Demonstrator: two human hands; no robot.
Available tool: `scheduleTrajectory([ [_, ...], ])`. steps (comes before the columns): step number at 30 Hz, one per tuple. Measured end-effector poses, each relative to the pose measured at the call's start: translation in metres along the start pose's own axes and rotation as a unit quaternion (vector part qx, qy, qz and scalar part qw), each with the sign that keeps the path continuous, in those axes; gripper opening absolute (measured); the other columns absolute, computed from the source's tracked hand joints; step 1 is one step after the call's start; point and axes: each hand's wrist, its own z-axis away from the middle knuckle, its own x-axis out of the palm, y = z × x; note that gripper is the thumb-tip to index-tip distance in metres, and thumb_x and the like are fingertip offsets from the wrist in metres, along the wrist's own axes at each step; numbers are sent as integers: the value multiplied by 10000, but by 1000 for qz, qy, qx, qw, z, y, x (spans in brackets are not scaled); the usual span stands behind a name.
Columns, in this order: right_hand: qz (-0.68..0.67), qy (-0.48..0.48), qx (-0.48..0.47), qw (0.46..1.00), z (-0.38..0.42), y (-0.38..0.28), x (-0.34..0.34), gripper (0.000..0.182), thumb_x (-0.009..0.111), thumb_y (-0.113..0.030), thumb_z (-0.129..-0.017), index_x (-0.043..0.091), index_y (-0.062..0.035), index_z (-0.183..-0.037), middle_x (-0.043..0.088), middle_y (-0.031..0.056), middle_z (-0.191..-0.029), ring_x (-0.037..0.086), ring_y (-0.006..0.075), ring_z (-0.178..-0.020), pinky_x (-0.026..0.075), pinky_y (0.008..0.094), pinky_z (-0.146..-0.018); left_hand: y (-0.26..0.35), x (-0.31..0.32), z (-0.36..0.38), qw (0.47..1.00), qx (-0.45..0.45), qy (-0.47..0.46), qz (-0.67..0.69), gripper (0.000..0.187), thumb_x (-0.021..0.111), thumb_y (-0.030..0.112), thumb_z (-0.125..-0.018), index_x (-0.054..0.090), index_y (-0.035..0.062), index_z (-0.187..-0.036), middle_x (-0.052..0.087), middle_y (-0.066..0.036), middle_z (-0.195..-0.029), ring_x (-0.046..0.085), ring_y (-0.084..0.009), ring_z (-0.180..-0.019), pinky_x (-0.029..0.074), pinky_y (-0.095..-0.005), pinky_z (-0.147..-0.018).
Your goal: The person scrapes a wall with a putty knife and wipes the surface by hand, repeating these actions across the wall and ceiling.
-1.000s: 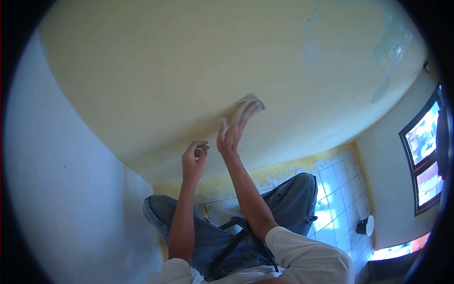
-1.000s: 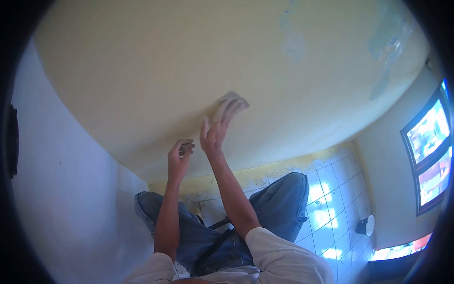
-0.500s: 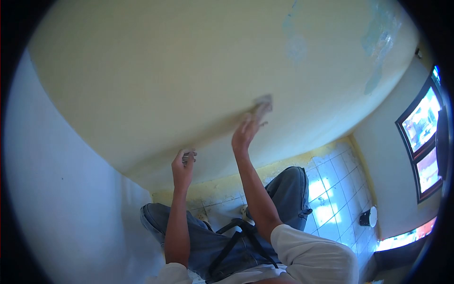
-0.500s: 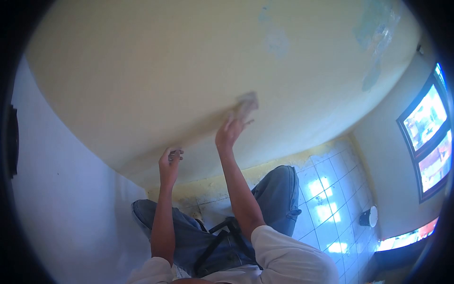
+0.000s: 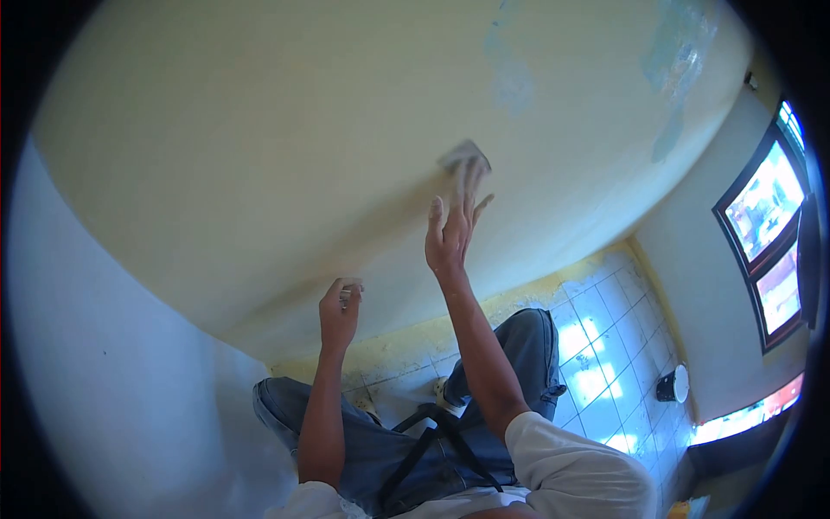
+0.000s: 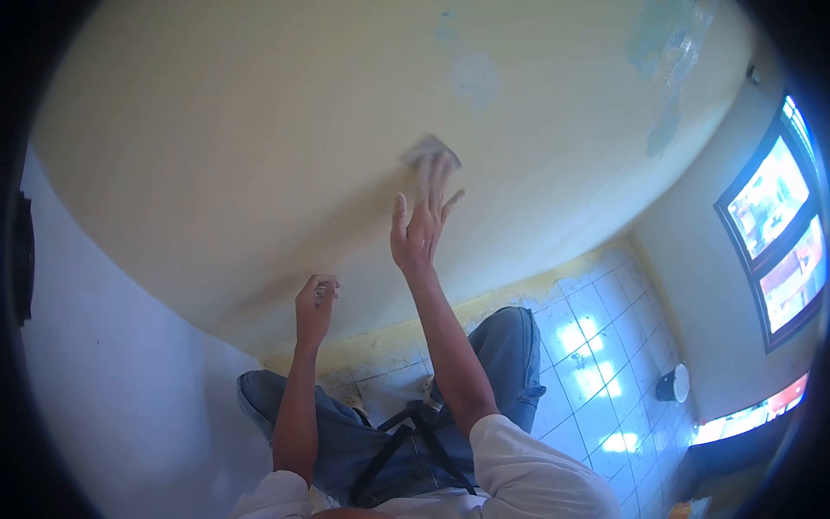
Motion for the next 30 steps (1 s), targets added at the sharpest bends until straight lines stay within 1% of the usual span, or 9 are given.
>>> scheduleTrajectory([
  [1, 51, -46, -54, 996, -3, -2, -9, 713, 368, -364, -1149, 38, -94, -1720, -51, 163, -1794, -73, 361, -1652, -32, 684, -1261, 0, 3, -1, 1000, 4, -5, 3, 147, 621, 126, -1062, 710, 41, -1143, 762, -76, -997, 711, -148, -842, 566, -305, -782],
  [7, -170, 103, 203, 959, 3, 7, 23, 739, 341, -437, -1154, 58, -33, -1705, -26, 204, -1786, -89, 371, -1648, -58, 645, -1275, 9, 17, -8, 1000, 29, -10, 1, 148, 647, 166, -1045, 711, 43, -1099, 767, -87, -963, 719, -173, -825, 564, -328, -754],
  [12, -294, 84, 273, 912, -63, -32, 5, 908, 411, -555, -1122, 52, 75, -1668, -29, 258, -1769, -97, 355, -1646, -24, 432, -1325, 1, 24, -6, 998, 42, -26, -29, 152, 645, 161, -1036, 706, 26, -1072, 769, -112, -960, 741, -216, -845, 572, -351, -776],
  [14, -212, 84, 191, 955, -84, -61, -17, 847, 410, -465, -1136, 53, 99, -1657, -35, 339, -1736, -65, 425, -1635, -57, 558, -1307, -4, 30, -9, 998, 36, -33, -28, 157, 646, 163, -1033, 704, 21, -1066, 769, -123, -963, 746, -236, -852, 574, -363, -781],
  [17, -31, 136, -13, 990, -95, -64, -21, 789, 452, -378, -1129, 78, 45, -1680, 10, 306, -1752, -34, 407, -1643, -72, 620, -1284, 2, 30, -7, 998, 37, -43, -26, 169, 650, 174, -1033, 703, 17, -1064, 769, -131, -965, 749, -244, -863, 574, -371, -781],
  [20, 26, 91, -4, 995, -70, -31, -16, 758, 470, -314, -1118, 81, -31, -1705, 29, 242, -1774, -6, 383, -1650, -71, 665, -1264, 0, 28, -6, 996, 53, -39, -62, 162, 651, 171, -1035, 709, 25, -1075, 771, -121, -975, 749, -237, -857, 577, -362, -788],
  [24, -61, 99, 176, 978, 2, 31, 22, 755, 389, -449, -1140, 77, -72, -1715, 27, 177, -1792, 7, 350, -1656, -8, 606, -1295, 11, 25, -6, 997, 50, -41, -41, 146, 652, 165, -1036, 714, 40, -1079, 769, -116, -987, 752, -233, -847, 580, -357, -775],
  [27, -230, 45, 328, 915, 33, 63, 34, 741, 354, -439, -1154, 141, 40, -1678, 32, 247, -1772, 28, 375, -1648, -7, 520, -1321, 15, 24, -7, 998, 41, -45, -26, 143, 655, 168, -1037, 715, 45, -1079, 768, -118, -987, 755, -232, -846, 581, -360, -760],
  [30, -257, 61, 338, 903, 4, 72, 40, 806, 341, -488, -1151, 134, 112, -1647, 52, 294, -1753, 43, 382, -1643, 12, 448, -1331, 9, 24, -4, 997, 49, -47, -43, 169, 654, 189, -1041, 714, 37, -1082, 769, -124, -976, 758, -236, -854, 583, -367, -758],
])
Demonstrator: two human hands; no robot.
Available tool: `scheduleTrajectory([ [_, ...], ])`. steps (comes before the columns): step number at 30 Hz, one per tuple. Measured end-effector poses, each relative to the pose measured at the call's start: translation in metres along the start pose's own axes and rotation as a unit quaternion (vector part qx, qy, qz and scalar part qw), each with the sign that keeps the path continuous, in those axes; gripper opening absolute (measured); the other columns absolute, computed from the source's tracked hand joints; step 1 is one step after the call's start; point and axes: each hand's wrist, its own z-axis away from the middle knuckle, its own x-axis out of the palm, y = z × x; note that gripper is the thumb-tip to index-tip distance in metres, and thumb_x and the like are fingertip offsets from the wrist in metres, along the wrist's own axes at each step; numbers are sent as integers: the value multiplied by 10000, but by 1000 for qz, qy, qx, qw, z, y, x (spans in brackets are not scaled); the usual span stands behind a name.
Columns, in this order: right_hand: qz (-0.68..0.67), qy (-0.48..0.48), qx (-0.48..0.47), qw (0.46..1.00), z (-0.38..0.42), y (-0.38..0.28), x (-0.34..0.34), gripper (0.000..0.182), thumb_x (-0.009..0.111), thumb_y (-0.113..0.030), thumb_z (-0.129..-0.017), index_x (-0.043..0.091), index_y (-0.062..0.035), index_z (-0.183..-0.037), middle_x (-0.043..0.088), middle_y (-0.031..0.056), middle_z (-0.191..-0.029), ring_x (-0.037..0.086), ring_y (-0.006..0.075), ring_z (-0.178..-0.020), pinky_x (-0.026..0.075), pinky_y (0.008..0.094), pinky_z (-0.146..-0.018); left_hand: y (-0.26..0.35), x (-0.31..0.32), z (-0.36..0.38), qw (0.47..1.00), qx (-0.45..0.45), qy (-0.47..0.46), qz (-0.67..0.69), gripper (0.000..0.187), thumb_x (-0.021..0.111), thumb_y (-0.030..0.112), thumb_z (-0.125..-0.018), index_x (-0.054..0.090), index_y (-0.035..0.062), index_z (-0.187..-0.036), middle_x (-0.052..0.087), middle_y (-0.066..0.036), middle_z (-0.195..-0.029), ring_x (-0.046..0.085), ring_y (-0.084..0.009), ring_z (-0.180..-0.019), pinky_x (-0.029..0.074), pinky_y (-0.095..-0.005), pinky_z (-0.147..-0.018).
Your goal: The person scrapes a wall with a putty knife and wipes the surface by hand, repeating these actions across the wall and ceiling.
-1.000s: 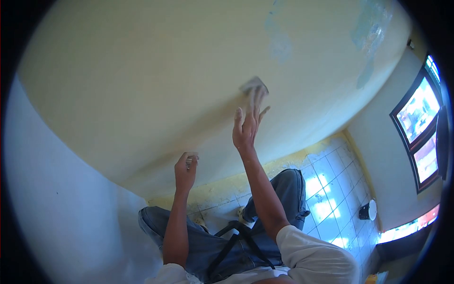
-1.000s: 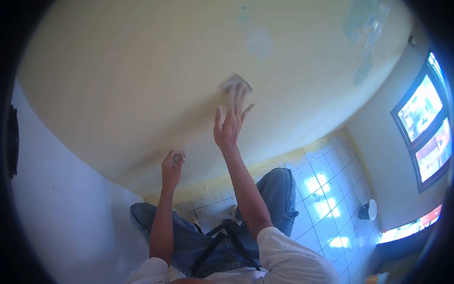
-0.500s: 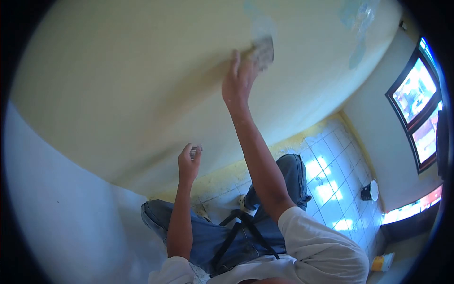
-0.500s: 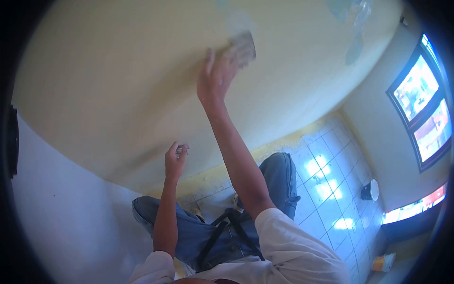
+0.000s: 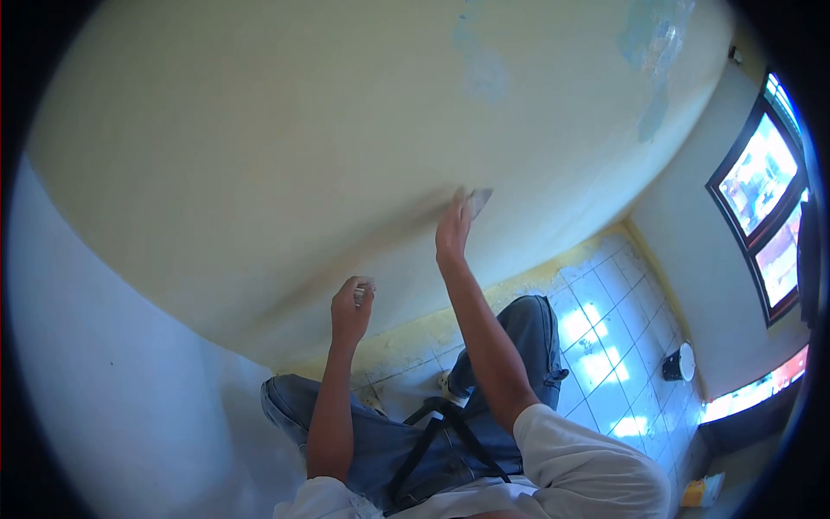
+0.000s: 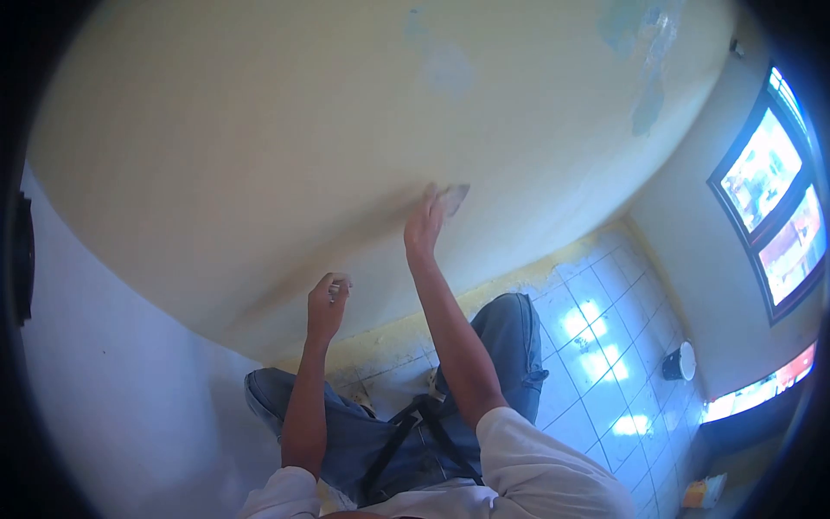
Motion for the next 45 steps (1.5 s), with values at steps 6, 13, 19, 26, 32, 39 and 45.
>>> scheduleTrajectory([
  [6, 142, 53, -323, 934, 17, -149, 32, 814, 459, -453, -1122, 153, 73, -1664, 56, 312, -1749, 41, 374, -1649, 28, 515, -1319, -5, 5, -1, 999, -3, -18, -28, 215, 643, 222, -1046, 708, 19, -1077, 770, -135, -961, 759, -262, -867, 581, -377, -793],
  [13, 223, -22, -314, 923, 39, -83, 8, 721, 468, -240, -1111, 105, -110, -1721, 14, 189, -1789, 8, 385, -1651, -44, 696, -1252, -13, 9, -6, 998, 32, -14, -49, 172, 639, 166, -1048, 712, 20, -1102, 768, -112, -971, 734, -195, -849, 568, -344, -799],
  [19, 119, 4, -140, 983, 47, -4, 8, 731, 407, -380, -1147, 80, -43, -1706, 4, 240, -1775, -33, 413, -1643, -19, 657, -1274, 2, 8, -6, 999, 21, -22, -15, 159, 635, 152, -1043, 709, 24, -1104, 764, -115, -970, 731, -201, -843, 567, -349, -790],
  [26, 144, -25, -349, 926, 52, -154, 37, 834, 523, -379, -1090, 108, 40, -1680, 4, 344, -1735, -61, 527, -1607, -38, 654, -1276, -1, 16, -8, 998, 14, -39, -38, 206, 653, 200, -1024, 701, 7, -1078, 755, -174, -1003, 745, -336, -905, 572, -421, -821],
  [32, 260, -57, -356, 896, 56, -128, 21, 754, 547, -254, -1067, 184, -104, -1711, 85, 218, -1778, 0, 407, -1648, -18, 697, -1259, -6, 17, -7, 998, 29, -33, -55, 172, 643, 157, -1036, 704, 7, -1095, 767, -135, -975, 741, -236, -857, 571, -369, -814],
  [39, 46, -19, -89, 995, 69, -26, 18, 762, 433, -397, -1136, 55, -74, -1714, -39, 247, -1772, -75, 414, -1640, -17, 678, -1265, 5, 10, -9, 997, 42, -22, -67, 164, 650, 153, -1034, 704, 8, -1090, 765, -126, -978, 741, -239, -854, 572, -371, -812],
  [45, 66, -76, -133, 986, 51, -140, 53, 939, 497, -457, -1100, 8, 140, -1634, -54, 420, -1693, -104, 548, -1590, -36, 611, -1291, 2, 11, -6, 997, 10, -47, -67, 194, 630, 177, -1050, 704, 6, -1101, 769, -132, -983, 745, -235, -860, 572, -373, -814],
])
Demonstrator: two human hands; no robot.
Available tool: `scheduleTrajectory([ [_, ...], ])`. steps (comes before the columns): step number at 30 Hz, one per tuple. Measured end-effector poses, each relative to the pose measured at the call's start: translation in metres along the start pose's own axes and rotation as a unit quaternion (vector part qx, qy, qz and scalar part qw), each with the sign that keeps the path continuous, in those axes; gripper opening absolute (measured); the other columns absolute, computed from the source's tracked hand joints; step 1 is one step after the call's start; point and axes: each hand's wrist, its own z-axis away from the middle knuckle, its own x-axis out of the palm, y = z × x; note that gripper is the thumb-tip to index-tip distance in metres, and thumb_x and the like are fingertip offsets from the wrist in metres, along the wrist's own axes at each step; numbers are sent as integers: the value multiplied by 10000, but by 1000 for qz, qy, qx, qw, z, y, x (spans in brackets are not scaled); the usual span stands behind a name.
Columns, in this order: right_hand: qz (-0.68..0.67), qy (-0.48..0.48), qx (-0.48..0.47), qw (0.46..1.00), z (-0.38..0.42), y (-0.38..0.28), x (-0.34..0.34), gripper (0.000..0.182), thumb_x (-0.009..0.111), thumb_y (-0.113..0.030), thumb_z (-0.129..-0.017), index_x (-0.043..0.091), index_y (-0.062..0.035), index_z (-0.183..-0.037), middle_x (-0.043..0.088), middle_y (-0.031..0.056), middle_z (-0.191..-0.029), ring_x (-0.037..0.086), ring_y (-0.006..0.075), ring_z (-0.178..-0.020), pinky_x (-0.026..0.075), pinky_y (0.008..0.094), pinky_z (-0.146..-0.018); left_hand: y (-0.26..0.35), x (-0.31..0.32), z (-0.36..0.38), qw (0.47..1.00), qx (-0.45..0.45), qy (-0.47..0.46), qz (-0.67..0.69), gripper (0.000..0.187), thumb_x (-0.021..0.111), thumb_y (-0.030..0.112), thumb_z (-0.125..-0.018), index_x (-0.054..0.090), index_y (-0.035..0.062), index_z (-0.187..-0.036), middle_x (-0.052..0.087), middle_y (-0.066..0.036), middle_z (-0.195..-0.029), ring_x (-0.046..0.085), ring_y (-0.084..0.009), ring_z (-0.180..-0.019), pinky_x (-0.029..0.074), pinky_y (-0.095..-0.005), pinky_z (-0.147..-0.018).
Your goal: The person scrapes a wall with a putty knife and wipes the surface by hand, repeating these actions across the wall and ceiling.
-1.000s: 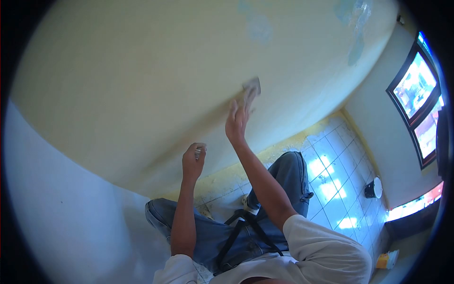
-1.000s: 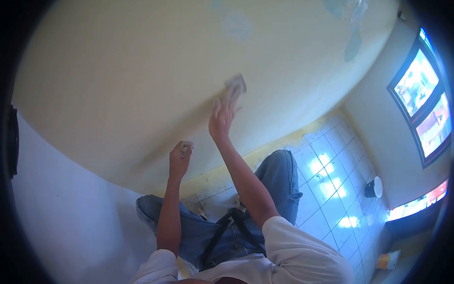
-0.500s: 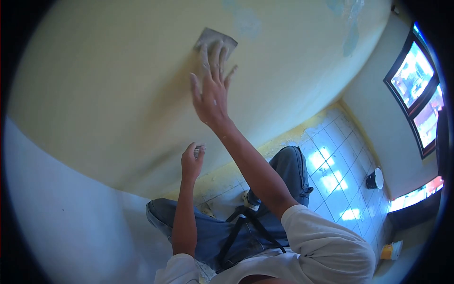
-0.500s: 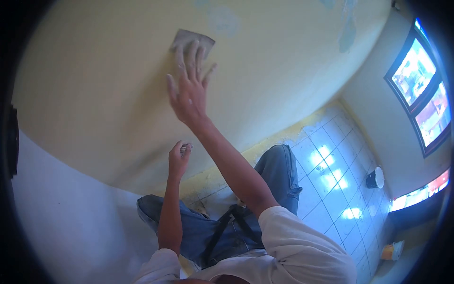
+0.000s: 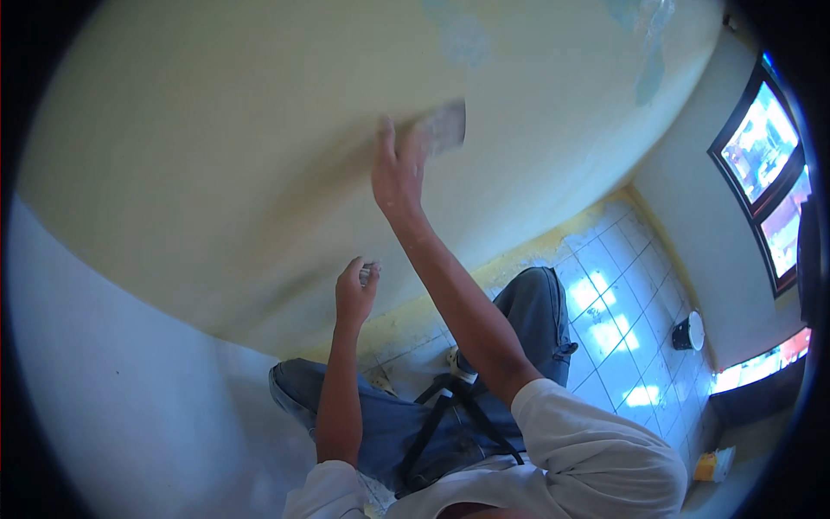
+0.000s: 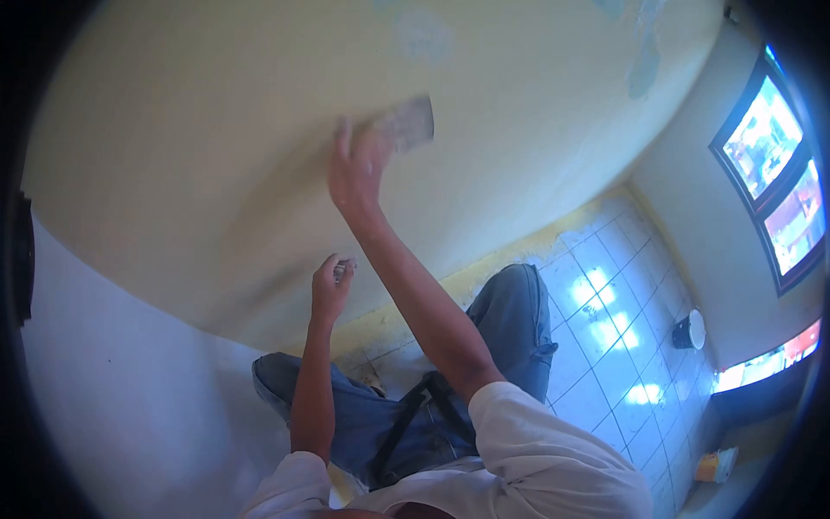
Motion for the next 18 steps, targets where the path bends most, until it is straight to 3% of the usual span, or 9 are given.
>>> scheduleTrajectory([
  [3, 102, 59, -265, 957, -4, -52, -4, 869, 579, -379, -1057, 149, 65, -1668, 52, 384, -1714, -49, 544, -1601, -43, 664, -1272, -6, 3, 0, 1000, 7, 4, 5, 207, 632, 202, -1046, 706, 15, -1097, 766, -141, -988, 744, -264, -861, 572, -389, -807],
  [6, 171, 42, -354, 919, -11, -58, -16, 754, 569, -313, -1056, 254, -31, -1680, 116, 294, -1748, -2, 479, -1628, -42, 704, -1254, -12, 4, 0, 1000, 9, 6, 2, 211, 649, 234, -1031, 707, 37, -1081, 757, -153, -996, 741, -321, -863, 573, -418, -793],
  [9, 269, 35, -282, 920, -21, -11, -40, 669, 543, -268, -1067, 322, -84, -1671, 156, 223, -1765, 56, 412, -1645, -44, 715, -1250, -9, 3, -1, 1000, 3, 7, 4, 199, 658, 229, -1026, 708, 45, -1084, 758, -144, -1005, 742, -312, -862, 576, -407, -784],
  [11, 142, 111, -156, 971, -23, 24, -43, 648, 534, -253, -1067, 341, -108, -1669, 172, 157, -1778, 94, 372, -1649, -53, 716, -1249, -3, 0, -2, 1000, -2, 11, 10, 191, 664, 225, -1023, 709, 51, -1088, 759, -138, -1012, 742, -305, -859, 578, -397, -773],
  [14, 13, 182, -108, 977, -27, 35, -40, 628, 562, -255, -1052, 403, -130, -1646, 198, 104, -1781, 117, 370, -1647, -48, 724, -1245, 0, -3, 1, 1000, -4, 9, 13, 185, 654, 173, -1033, 718, 27, -1126, 777, -120, -994, 751, -228, -859, 576, -360, -799],
  [17, 119, 82, -303, 942, -15, 2, -33, 589, 591, -246, -1035, 479, -148, -1604, 288, 63, -1757, 149, 366, -1642, -39, 732, -1247, -12, 3, 1, 1000, 15, 4, -5, 179, 663, 170, -1024, 721, 30, -1120, 778, -117, -997, 752, -226, -858, 576, -360, -795],
  [18, 202, -1, -376, 904, -12, -8, -44, 571, 612, -237, -1019, 516, -143, -1574, 361, 64, -1724, 190, 380, -1629, -38, 746, -1244, -10, 4, 3, 1000, 12, -4, -6, 177, 664, 171, -1024, 722, 31, -1117, 777, -117, -996, 752, -227, -856, 577, -361, -794],
])
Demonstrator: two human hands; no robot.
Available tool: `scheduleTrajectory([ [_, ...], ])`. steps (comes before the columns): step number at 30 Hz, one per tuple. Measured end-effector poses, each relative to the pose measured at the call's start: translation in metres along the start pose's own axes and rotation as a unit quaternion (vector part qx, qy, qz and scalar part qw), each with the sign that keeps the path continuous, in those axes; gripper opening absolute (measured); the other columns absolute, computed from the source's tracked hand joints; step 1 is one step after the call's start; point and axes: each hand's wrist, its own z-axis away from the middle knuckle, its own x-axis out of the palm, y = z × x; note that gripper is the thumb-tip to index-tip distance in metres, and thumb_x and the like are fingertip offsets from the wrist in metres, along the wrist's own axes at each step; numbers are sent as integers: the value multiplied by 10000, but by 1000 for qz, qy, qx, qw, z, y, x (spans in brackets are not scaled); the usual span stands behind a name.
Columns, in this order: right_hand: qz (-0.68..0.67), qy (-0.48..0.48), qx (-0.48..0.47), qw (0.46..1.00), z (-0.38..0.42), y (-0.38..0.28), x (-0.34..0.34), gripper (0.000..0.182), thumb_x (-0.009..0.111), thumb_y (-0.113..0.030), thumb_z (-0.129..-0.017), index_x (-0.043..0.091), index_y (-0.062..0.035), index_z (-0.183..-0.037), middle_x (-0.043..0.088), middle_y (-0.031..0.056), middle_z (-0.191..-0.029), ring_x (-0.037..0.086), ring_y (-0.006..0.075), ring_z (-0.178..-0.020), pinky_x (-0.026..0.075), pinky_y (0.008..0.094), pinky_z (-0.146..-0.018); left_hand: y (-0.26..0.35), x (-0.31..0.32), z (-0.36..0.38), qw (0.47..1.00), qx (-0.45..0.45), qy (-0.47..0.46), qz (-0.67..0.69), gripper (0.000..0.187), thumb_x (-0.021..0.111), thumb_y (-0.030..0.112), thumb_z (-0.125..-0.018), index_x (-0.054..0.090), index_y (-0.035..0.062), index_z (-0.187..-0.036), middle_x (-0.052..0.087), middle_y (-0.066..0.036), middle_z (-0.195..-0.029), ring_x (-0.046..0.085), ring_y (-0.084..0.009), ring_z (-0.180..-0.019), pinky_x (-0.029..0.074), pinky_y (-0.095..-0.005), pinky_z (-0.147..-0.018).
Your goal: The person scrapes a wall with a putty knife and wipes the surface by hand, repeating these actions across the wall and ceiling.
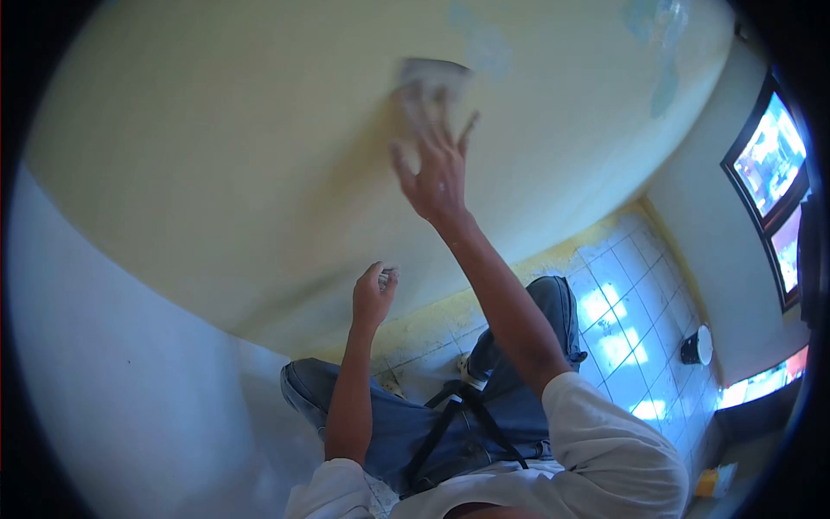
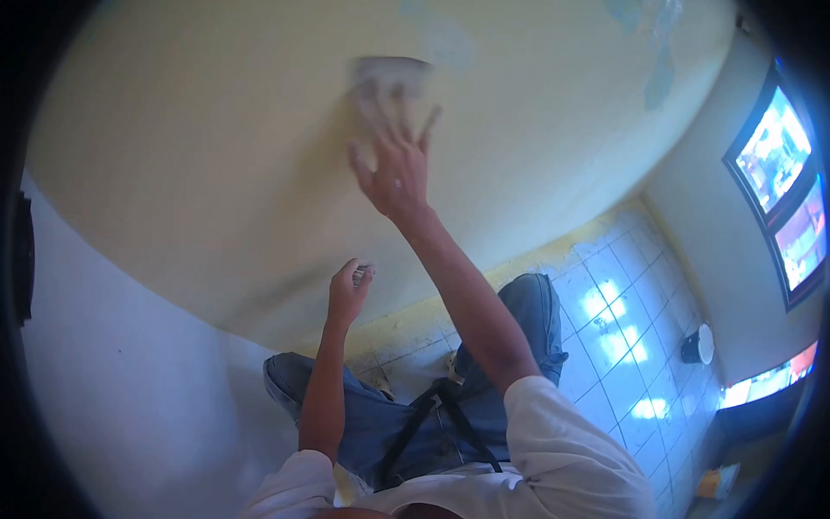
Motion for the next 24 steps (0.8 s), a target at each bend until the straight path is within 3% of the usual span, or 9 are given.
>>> scheduleTrajectory([
  [3, 70, -54, -80, 993, -6, 16, -11, 574, 625, -217, -1006, 523, -141, -1566, 410, 58, -1699, 214, 396, -1619, -40, 764, -1236, 8, -1, -1, 1000, 0, -6, -3, 174, 668, 174, -1022, 724, 34, -1110, 774, -118, -994, 750, -234, -850, 578, -364, -790],
  [7, -78, 169, 201, 962, 2, 22, 10, 633, 641, -195, -994, 479, -225, -1605, 409, 8, -1701, 263, 310, -1617, -14, 768, -1237, 16, -2, -1, 1000, 14, 8, -3, 179, 674, 183, -1020, 729, 37, -1108, 770, -125, -989, 743, -249, -834, 578, -368, -780],
  [8, -58, 173, 160, 970, 8, 20, 21, 654, 644, -220, -1001, 448, -258, -1623, 391, -13, -1710, 286, 277, -1611, 5, 770, -1238, 15, -3, -1, 1000, 19, 9, -6, 181, 676, 186, -1019, 730, 38, -1108, 769, -126, -988, 741, -253, -829, 577, -369, -777],
  [11, 32, -79, -67, 994, 19, -11, 7, 664, 646, -227, -997, 439, -246, -1628, 368, -8, -1723, 274, 286, -1615, 17, 771, -1237, 2, 3, -1, 1000, 15, -4, -13, 194, 682, 201, -1020, 735, 44, -1121, 768, -126, -1001, 736, -256, -825, 577, -369, -772],
  [12, 18, -104, -94, 990, 16, -17, 0, 673, 654, -237, -983, 447, -253, -1623, 370, -6, -1721, 270, 284, -1616, -3, 768, -1243, 2, 4, 0, 1000, 19, -10, -20, 194, 679, 209, -1016, 733, 50, -1112, 762, -131, -1011, 738, -276, -840, 579, -384, -779],
  [15, 117, -39, -34, 992, 6, 3, 9, 693, 667, -284, -972, 436, -259, -1626, 359, -12, -1725, 245, 295, -1622, -24, 765, -1250, 6, -1, 1, 999, 24, -23, -28, 198, 670, 226, -1011, 726, 55, -1096, 751, -145, -1035, 741, -317, -874, 582, -413, -796],
  [18, -75, 141, 135, 978, -12, -10, 23, 693, 654, -286, -985, 415, -252, -1636, 338, -4, -1734, 216, 311, -1629, -46, 760, -1251, 16, -9, 3, 1000, 12, -24, -8, 210, 664, 228, -1015, 723, 45, -1098, 750, -151, -1046, 742, -323, -881, 582, -414, -804],
  [21, -14, -39, -67, 997, -15, -24, 9, 680, 612, -220, -1010, 388, -220, -1652, 310, 32, -1749, 185, 339, -1637, -56, 744, -1243, 5, -10, 2, 1000, 11, -7, -20, 213, 663, 232, -1017, 725, 48, -1105, 751, -148, -1051, 743, -321, -876, 584, -411, -802],
  [24, 47, 1, -10, 999, -31, -3, -3, 696, 635, -304, -998, 399, -216, -1647, 326, 36, -1740, 191, 331, -1635, -53, 771, -1233, -7, -11, 1, 999, 19, 9, -30, 214, 668, 236, -1016, 727, 55, -1113, 753, -140, -1052, 744, -310, -864, 588, -407, -792],
])
